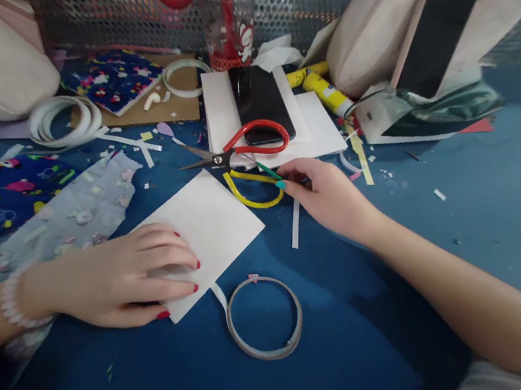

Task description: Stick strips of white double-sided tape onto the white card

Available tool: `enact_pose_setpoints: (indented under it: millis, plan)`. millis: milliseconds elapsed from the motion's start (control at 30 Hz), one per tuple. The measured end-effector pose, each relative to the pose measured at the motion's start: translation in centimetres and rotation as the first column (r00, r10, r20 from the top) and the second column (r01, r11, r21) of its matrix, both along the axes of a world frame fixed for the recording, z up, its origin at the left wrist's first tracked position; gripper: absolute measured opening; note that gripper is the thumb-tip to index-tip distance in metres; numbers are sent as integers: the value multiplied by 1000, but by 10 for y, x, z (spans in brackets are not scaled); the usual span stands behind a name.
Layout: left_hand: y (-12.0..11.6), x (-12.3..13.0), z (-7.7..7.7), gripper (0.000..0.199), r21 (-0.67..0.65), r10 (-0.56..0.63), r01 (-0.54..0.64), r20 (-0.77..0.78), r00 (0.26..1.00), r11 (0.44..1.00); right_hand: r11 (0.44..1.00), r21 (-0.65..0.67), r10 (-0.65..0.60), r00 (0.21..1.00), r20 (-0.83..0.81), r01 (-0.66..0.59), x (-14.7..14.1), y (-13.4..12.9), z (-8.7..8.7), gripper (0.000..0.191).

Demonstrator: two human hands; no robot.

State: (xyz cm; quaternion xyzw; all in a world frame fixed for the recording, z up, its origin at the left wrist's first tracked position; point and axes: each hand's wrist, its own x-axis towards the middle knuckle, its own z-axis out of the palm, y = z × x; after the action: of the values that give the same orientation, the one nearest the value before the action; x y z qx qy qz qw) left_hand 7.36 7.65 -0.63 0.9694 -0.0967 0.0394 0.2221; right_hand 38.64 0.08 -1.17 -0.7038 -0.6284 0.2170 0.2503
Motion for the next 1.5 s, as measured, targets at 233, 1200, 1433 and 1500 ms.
enact_pose_setpoints:
  millis: [233,1200,1433,1500]
  plan:
    - [2,1,-3,23,19,-11,10,42,999,1000,783,239,507,812,289,-574,-1,-13,17,11]
    - [1,-1,-7,28,45,-14,11,48,999,999,440,44,510,291,809,-897,-47,-20,27,13]
    - [-1,-1,-2,26,62,7,-7,12,1000,998,412,-62,565,201,800,-909,-51,-14,38,14]
    - [-1,0,-1,26,61,4,-5,10,1000,998,409,-98,580,176,795,-907,-52,-14,41,15]
